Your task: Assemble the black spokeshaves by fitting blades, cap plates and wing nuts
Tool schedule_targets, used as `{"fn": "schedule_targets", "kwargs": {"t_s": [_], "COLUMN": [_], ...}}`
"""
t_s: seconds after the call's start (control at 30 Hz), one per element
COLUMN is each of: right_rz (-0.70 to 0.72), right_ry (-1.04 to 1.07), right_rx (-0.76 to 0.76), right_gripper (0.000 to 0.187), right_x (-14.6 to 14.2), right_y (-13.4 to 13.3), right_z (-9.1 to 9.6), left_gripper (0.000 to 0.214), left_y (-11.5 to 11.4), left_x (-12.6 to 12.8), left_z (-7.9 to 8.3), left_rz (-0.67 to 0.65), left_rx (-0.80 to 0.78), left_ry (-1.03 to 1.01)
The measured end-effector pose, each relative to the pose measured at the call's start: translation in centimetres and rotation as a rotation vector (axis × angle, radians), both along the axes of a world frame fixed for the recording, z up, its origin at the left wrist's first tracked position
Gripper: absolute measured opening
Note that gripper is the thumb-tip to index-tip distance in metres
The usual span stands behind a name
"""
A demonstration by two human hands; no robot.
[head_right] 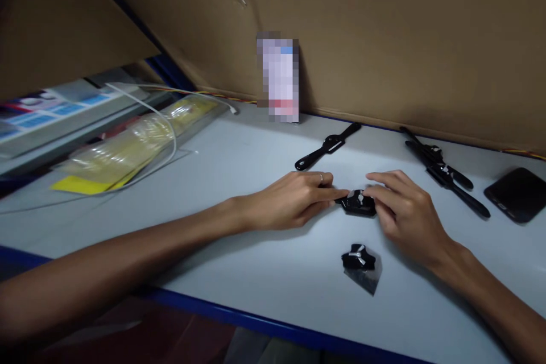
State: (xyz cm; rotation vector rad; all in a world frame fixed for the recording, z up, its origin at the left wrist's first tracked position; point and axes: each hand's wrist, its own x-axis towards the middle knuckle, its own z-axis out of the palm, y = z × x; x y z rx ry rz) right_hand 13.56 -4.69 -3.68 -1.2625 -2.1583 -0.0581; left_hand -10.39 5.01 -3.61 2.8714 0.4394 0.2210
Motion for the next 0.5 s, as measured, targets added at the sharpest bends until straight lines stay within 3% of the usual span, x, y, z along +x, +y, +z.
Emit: {"fn": "schedule_targets", "kwargs": {"t_s": [0.13,0.33,0.5], "right_rz": [0.106,0.007,0.091], "right_ry": [-0.019,-0.057,-0.098], "right_rx": [-0.050,0.007,-0.030], "right_gripper": [0.035,0.031,0.042], "right_x": [-0.17,0.12,-0.25], "right_y": [-0.23,-0.45,-0.72], "right_z": [0.06,0.07,0.20], "left_gripper": [0.042,0.041,0.044], "left_y": [-0.05,0.02,0.00], "left_x": [0.04,-0.05,-0.10], "left_z": [0.05,-0.22,-0.33], "left_rz": [-0.003,-0.018,-0.018], "left_rx": [-0.007,-0.009,-0.008], "left_ry": [-0.025,-0.041,-0.037]}}
